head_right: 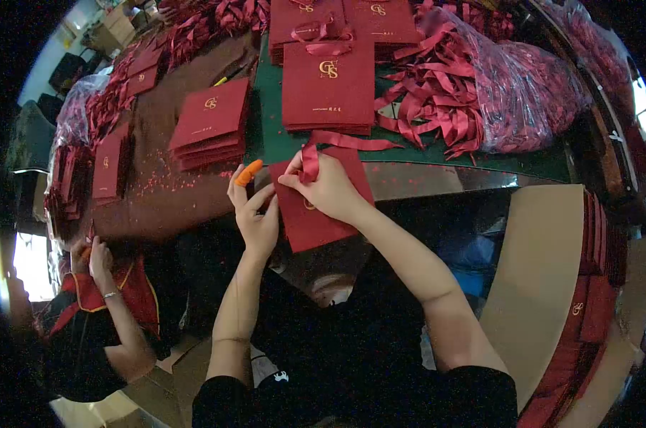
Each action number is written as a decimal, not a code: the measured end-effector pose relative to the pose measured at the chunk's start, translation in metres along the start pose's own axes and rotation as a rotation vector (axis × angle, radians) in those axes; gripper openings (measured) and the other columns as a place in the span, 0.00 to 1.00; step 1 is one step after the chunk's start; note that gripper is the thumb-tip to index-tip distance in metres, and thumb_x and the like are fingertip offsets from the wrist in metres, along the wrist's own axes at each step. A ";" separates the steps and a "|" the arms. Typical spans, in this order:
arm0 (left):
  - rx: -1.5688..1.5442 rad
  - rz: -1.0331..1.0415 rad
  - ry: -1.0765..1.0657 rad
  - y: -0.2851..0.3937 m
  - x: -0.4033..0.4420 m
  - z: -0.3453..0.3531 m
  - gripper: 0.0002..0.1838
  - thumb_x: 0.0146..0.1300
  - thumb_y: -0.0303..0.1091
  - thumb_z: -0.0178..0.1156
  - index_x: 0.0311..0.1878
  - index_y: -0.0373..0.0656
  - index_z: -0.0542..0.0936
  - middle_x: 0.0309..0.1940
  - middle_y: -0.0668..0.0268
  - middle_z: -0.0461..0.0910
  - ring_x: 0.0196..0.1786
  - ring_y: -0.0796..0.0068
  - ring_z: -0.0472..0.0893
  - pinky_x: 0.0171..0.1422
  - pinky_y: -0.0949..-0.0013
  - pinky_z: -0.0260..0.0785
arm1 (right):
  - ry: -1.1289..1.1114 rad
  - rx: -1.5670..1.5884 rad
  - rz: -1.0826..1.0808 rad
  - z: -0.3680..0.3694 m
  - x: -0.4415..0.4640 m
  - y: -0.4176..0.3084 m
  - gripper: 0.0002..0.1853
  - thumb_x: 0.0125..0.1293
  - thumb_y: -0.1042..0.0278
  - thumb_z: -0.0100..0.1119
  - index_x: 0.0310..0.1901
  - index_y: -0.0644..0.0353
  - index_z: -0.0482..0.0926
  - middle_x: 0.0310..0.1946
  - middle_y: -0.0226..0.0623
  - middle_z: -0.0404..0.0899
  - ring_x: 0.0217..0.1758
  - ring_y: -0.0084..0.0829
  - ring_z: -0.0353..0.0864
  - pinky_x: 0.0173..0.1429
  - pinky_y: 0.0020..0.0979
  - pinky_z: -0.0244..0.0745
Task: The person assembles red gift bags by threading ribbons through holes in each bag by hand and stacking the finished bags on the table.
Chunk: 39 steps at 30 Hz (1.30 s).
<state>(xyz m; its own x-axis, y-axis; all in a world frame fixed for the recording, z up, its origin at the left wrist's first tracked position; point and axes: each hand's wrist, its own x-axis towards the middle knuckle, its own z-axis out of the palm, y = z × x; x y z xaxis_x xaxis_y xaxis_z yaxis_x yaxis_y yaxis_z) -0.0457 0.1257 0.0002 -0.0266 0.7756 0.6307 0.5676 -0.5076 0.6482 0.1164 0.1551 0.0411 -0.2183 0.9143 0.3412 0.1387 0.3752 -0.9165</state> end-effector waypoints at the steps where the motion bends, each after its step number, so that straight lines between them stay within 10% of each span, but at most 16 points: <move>1: -0.001 0.000 0.000 0.001 0.000 0.000 0.13 0.46 0.18 0.66 0.37 0.42 0.83 0.60 0.57 0.72 0.69 0.50 0.61 0.70 0.53 0.54 | 0.013 -0.047 -0.054 0.000 0.000 0.003 0.11 0.59 0.70 0.67 0.30 0.64 0.74 0.20 0.36 0.75 0.21 0.26 0.75 0.28 0.31 0.68; 14: 0.069 0.054 -0.003 0.004 0.008 0.001 0.12 0.45 0.19 0.66 0.36 0.42 0.84 0.60 0.58 0.72 0.69 0.50 0.60 0.70 0.51 0.51 | -0.082 -0.022 0.051 -0.003 0.000 -0.002 0.11 0.61 0.66 0.67 0.29 0.63 0.76 0.16 0.32 0.73 0.16 0.22 0.73 0.24 0.29 0.66; 26: 0.406 0.370 -0.114 0.018 0.029 -0.032 0.03 0.47 0.27 0.64 0.28 0.45 0.83 0.44 0.67 0.79 0.62 0.57 0.70 0.60 0.55 0.54 | 0.101 0.120 0.115 -0.005 0.004 -0.006 0.08 0.69 0.68 0.56 0.43 0.64 0.76 0.31 0.29 0.77 0.37 0.19 0.75 0.45 0.24 0.70; 39: 0.497 0.102 -0.097 -0.022 -0.010 -0.086 0.06 0.54 0.32 0.69 0.37 0.46 0.87 0.44 0.69 0.82 0.56 0.65 0.75 0.63 0.61 0.58 | 0.132 0.210 0.075 -0.001 0.002 -0.001 0.08 0.69 0.68 0.57 0.40 0.64 0.80 0.23 0.22 0.72 0.25 0.09 0.66 0.27 0.19 0.59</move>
<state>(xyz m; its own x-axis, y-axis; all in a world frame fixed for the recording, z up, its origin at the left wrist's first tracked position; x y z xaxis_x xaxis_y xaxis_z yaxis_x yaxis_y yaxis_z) -0.1288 0.0970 0.0158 0.1127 0.7746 0.6224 0.8863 -0.3615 0.2895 0.1165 0.1572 0.0429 -0.0855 0.9555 0.2824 -0.0567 0.2783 -0.9588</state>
